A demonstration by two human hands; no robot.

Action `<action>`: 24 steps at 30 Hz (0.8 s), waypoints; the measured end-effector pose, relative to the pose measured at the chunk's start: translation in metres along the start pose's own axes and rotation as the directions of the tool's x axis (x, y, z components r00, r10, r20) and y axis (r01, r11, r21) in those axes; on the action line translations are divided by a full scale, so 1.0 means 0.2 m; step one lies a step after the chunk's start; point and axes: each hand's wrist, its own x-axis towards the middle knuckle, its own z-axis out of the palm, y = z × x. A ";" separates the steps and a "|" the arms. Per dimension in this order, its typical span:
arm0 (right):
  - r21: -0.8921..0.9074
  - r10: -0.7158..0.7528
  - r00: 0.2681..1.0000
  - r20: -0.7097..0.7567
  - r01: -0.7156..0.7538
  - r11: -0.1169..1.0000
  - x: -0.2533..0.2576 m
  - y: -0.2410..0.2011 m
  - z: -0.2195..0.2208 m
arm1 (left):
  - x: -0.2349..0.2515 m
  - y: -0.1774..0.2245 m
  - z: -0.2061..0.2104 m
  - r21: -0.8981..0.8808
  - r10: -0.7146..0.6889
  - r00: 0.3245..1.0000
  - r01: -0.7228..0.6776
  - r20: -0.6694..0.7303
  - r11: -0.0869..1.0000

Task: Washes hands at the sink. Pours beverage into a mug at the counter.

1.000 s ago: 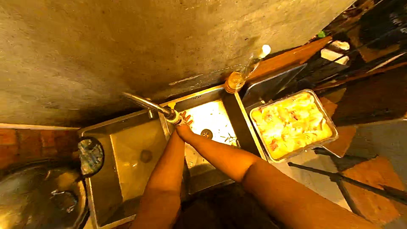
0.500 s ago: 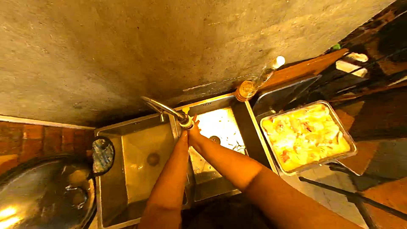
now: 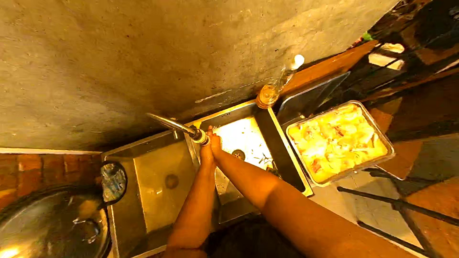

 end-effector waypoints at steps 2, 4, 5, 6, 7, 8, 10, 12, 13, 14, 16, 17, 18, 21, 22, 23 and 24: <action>0.082 0.097 0.991 -0.096 -0.089 0.993 0.06 0.05 0.04 | 0.00 -0.06 -0.03 -0.020 0.118 0.991 -0.117 0.058 0.993; 0.058 0.114 0.992 -0.056 -0.111 0.992 0.06 0.07 0.03 | -0.02 -0.07 -0.01 0.049 0.132 0.990 -0.129 -0.054 0.990; 0.062 0.098 0.995 -0.037 -0.095 0.994 0.05 0.07 0.03 | -0.04 -0.06 -0.01 0.078 0.128 0.988 -0.121 -0.092 0.990; 0.050 0.056 0.998 -0.025 -0.055 0.997 0.02 0.04 0.01 | -0.05 -0.05 -0.01 0.109 0.113 0.986 -0.100 -0.121 0.989; 0.023 0.022 1.000 -0.016 -0.022 0.999 -0.01 0.02 0.00 | -0.05 -0.05 -0.01 0.146 0.102 0.985 -0.082 -0.140 0.986; -0.012 -0.017 1.000 -0.016 0.016 1.000 -0.04 0.01 -0.02 | -0.05 -0.05 -0.01 0.191 0.101 0.985 -0.072 -0.143 0.979; -0.169 -0.070 0.997 0.018 0.073 0.983 -0.13 -0.08 -0.08 | -0.05 -0.05 -0.06 0.309 0.111 0.987 -0.071 -0.112 0.948; -0.505 -0.130 0.981 0.142 0.185 0.843 -0.18 -0.16 -0.15 | -0.04 -0.04 -0.13 0.428 0.119 0.991 -0.085 -0.053 0.900; -0.597 -0.166 0.967 0.194 0.251 0.762 -0.18 -0.17 -0.16 | -0.04 -0.03 -0.16 0.449 0.122 0.992 -0.095 -0.030 0.889; -0.632 -0.213 0.948 0.237 0.317 0.707 -0.18 -0.17 -0.18 | -0.05 -0.01 -0.18 0.466 0.120 0.993 -0.099 -0.015 0.879; -0.648 -0.262 0.913 0.314 0.407 0.644 -0.16 -0.16 -0.23 | -0.07 0.05 -0.21 0.509 0.131 0.991 -0.118 0.011 0.853; -0.633 -0.246 0.914 0.323 0.401 0.662 -0.14 -0.15 -0.25 | -0.07 0.06 -0.24 0.522 0.142 0.989 -0.135 0.026 0.842; -0.577 -0.212 0.930 0.299 0.354 0.736 -0.12 -0.14 -0.26 | -0.07 0.07 -0.27 0.524 0.138 0.989 -0.146 0.054 0.839; -0.063 0.013 0.965 0.263 0.004 0.998 -0.02 -0.06 -0.25 | -0.05 0.01 -0.34 0.462 0.065 0.994 -0.097 0.086 0.882; 0.134 0.101 0.944 0.315 -0.149 0.980 -0.03 -0.06 -0.26 | -0.04 -0.03 -0.35 0.428 0.033 0.997 -0.061 0.071 0.902; 0.299 0.171 0.923 0.345 -0.280 0.912 -0.05 -0.08 -0.26 | -0.03 -0.07 -0.37 0.405 0.006 0.999 -0.026 0.052 0.914; 0.433 0.225 0.903 0.367 -0.380 0.818 -0.07 -0.10 -0.27 | -0.01 -0.12 -0.37 0.400 -0.020 0.999 0.004 0.036 0.917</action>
